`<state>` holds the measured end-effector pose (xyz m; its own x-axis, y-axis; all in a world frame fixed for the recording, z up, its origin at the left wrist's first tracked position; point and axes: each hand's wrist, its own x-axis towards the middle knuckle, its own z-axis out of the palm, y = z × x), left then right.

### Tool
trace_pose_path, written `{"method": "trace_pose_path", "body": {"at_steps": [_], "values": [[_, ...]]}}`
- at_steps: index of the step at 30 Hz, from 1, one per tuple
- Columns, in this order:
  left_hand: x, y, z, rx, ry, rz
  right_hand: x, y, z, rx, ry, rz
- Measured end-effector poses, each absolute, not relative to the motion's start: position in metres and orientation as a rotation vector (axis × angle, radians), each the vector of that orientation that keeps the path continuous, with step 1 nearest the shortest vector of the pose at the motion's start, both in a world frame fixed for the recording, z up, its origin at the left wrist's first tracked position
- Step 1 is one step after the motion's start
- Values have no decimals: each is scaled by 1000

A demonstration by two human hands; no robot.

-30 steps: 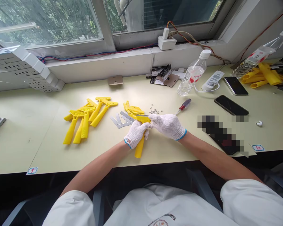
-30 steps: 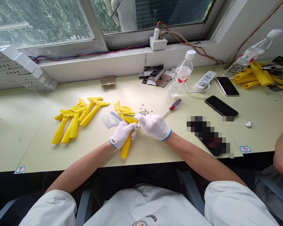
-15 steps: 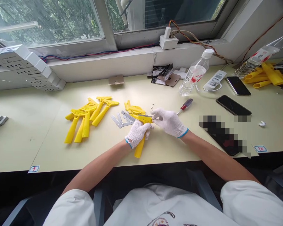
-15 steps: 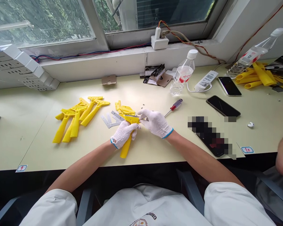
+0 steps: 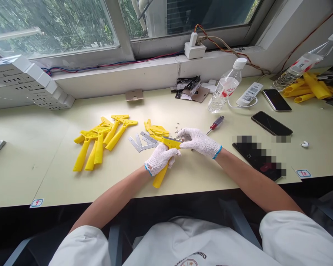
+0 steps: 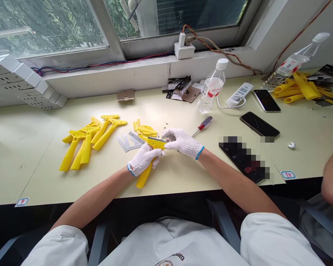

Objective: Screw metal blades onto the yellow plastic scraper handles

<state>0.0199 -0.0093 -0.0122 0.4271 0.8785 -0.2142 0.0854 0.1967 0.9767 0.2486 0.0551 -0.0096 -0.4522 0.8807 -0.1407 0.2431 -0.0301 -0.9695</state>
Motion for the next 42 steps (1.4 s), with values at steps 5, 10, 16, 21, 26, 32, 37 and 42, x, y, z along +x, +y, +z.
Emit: {"method": "trace_pose_path", "body": {"at_steps": [5,10,16,21,26,32,37,42], "values": [[19,-9,-15,1259,1015,698,249,54,-11,-1135,-1675,1595],[20,-9,-14,1249,1017,713,247,50,-9,-1157,-1780,1459],[20,-9,-11,1266,1014,686,245,49,-6,-1167,-1706,1499],[19,-9,-11,1250,1003,688,246,47,-2,-1282,-1849,1342],[19,-9,-8,1194,990,697,248,48,-6,-1229,-1852,1381],[16,-9,-5,1096,1007,695,258,54,4,-1293,-1821,1307],[14,-8,-5,996,1003,699,297,74,11,-1832,-1719,504],[15,-8,-3,955,1010,722,320,90,1,-2320,-1696,231]]}}
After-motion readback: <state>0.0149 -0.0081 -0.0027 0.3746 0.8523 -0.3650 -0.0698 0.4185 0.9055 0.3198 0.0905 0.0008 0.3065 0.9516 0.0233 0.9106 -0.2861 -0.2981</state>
